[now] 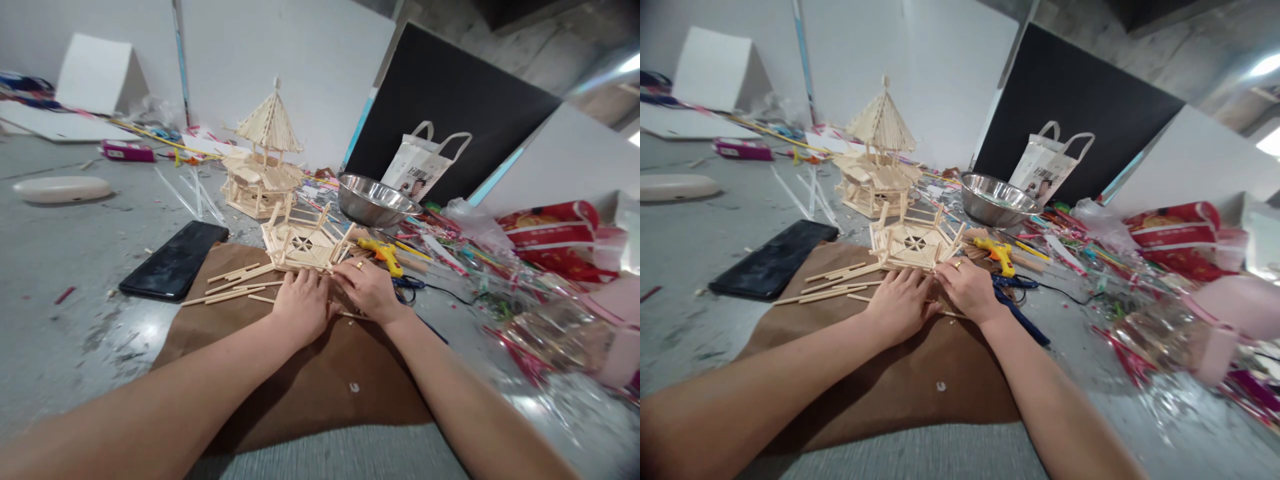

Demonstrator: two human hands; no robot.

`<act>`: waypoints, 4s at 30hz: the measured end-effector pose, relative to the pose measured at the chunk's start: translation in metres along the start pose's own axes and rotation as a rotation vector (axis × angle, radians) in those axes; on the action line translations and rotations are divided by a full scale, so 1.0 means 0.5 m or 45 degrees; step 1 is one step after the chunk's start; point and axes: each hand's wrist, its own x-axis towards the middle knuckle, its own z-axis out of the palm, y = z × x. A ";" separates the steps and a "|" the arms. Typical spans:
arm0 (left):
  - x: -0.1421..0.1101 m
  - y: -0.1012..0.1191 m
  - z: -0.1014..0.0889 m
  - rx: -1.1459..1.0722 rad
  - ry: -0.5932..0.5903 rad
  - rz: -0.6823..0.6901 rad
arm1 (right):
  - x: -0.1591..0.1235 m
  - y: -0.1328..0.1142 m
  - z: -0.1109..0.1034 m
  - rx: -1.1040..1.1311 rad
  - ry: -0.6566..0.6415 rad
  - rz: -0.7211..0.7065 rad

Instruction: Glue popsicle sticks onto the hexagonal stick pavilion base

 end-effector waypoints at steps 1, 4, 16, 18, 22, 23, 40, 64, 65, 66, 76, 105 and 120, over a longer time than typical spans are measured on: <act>0.000 0.000 0.001 -0.003 0.004 0.001 | 0.000 0.000 0.000 -0.003 0.000 0.001; 0.000 0.000 0.004 0.002 0.017 -0.004 | 0.000 -0.001 -0.001 -0.009 -0.002 0.004; -0.001 0.001 0.005 -0.017 0.039 -0.012 | -0.001 0.000 0.000 0.008 0.013 -0.002; -0.001 0.001 0.004 -0.017 0.043 -0.010 | 0.000 0.000 -0.001 0.003 0.017 -0.004; -0.001 0.001 0.005 -0.013 0.045 -0.004 | 0.000 0.001 0.000 0.004 0.021 -0.012; -0.001 0.001 0.005 -0.013 0.047 -0.005 | 0.000 0.001 0.000 0.003 0.025 -0.013; 0.000 0.000 0.009 -0.003 0.066 0.004 | -0.001 0.002 0.004 0.001 0.052 -0.037; -0.008 0.003 0.016 0.017 0.054 0.006 | 0.000 0.001 0.004 -0.006 0.051 -0.030; -0.008 0.003 0.015 0.023 0.048 0.006 | 0.000 0.001 0.004 -0.008 0.052 -0.029; -0.009 0.004 0.015 0.028 0.044 0.007 | 0.000 0.002 0.004 -0.008 0.052 -0.029; -0.015 0.008 0.003 0.075 0.077 0.032 | 0.000 0.000 0.000 0.000 0.031 -0.007; -0.050 0.053 -0.061 0.029 0.143 0.237 | -0.005 0.004 0.000 0.059 0.031 0.027; -0.022 0.020 -0.050 0.006 -0.166 -0.028 | -0.012 0.027 -0.008 0.005 0.078 0.165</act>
